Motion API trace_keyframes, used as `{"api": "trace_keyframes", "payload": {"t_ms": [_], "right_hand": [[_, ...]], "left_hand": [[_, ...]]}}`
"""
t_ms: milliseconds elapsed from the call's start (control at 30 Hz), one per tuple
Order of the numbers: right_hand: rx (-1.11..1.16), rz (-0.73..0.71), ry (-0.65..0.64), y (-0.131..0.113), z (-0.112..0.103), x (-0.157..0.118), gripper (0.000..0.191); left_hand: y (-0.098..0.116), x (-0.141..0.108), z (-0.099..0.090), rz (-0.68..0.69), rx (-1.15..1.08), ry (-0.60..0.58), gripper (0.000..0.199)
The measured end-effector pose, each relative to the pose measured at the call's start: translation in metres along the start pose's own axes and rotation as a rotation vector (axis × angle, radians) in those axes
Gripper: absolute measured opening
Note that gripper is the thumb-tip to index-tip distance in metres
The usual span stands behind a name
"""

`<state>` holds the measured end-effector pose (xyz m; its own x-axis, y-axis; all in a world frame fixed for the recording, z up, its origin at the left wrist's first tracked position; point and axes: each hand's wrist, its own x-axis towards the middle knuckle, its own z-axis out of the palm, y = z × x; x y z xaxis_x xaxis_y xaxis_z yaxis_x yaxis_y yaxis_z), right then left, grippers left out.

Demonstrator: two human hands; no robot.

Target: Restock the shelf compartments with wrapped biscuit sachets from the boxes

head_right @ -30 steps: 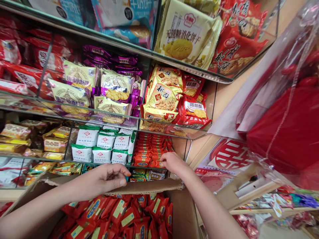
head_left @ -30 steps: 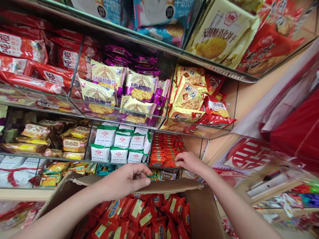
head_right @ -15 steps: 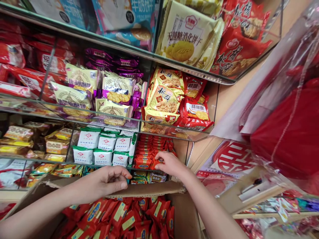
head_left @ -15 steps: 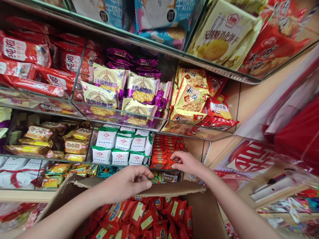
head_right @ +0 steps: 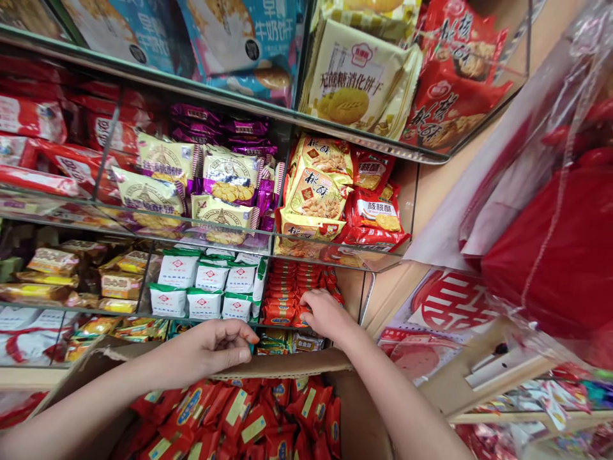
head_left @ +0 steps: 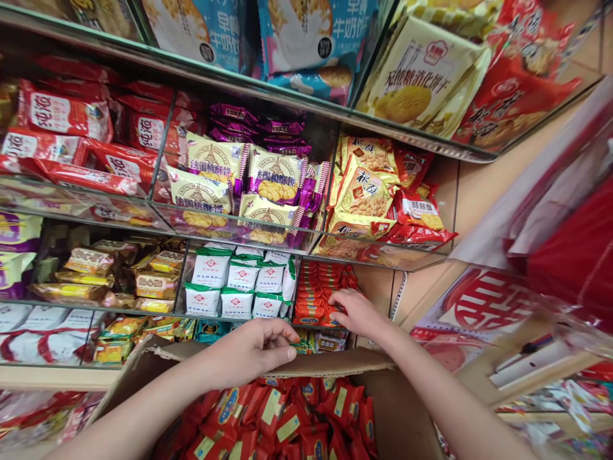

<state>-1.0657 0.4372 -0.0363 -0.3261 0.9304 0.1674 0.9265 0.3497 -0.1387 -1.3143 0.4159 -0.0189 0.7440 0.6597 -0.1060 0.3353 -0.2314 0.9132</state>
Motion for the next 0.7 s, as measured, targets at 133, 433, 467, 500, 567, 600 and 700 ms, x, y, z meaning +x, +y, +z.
{"api": "trace_keyframes", "payload": {"t_ms": [133, 433, 467, 500, 567, 600, 700], "right_hand": [[-0.009, -0.001, 0.017, -0.004, -0.008, -0.002, 0.014], [0.542, -0.159, -0.37, -0.111, -0.024, -0.079, 0.009], [0.441, -0.187, -0.379, -0.121, -0.01, -0.083, 0.008], [0.293, -0.184, -0.336, -0.128, 0.008, -0.083, 0.014], [-0.001, -0.137, -0.2, -0.133, 0.045, -0.074, 0.033], [-0.091, -0.106, -0.173, -0.133, 0.061, -0.067, 0.036], [-0.153, -0.038, -0.208, -0.126, 0.088, -0.049, 0.031]], "left_hand": [[-0.001, 0.0, 0.0, 0.012, -0.014, 0.001, 0.031], [0.002, 0.004, 0.002, 0.05, -0.013, -0.007, 0.028], [0.002, 0.005, 0.003, 0.053, -0.009, -0.004, 0.027], [0.002, 0.006, 0.003, 0.051, -0.006, -0.005, 0.026], [0.002, 0.008, 0.004, 0.039, -0.018, -0.019, 0.025], [0.002, 0.009, 0.004, 0.032, -0.028, -0.027, 0.025], [0.002, 0.009, 0.005, 0.019, -0.045, -0.033, 0.027]]}}
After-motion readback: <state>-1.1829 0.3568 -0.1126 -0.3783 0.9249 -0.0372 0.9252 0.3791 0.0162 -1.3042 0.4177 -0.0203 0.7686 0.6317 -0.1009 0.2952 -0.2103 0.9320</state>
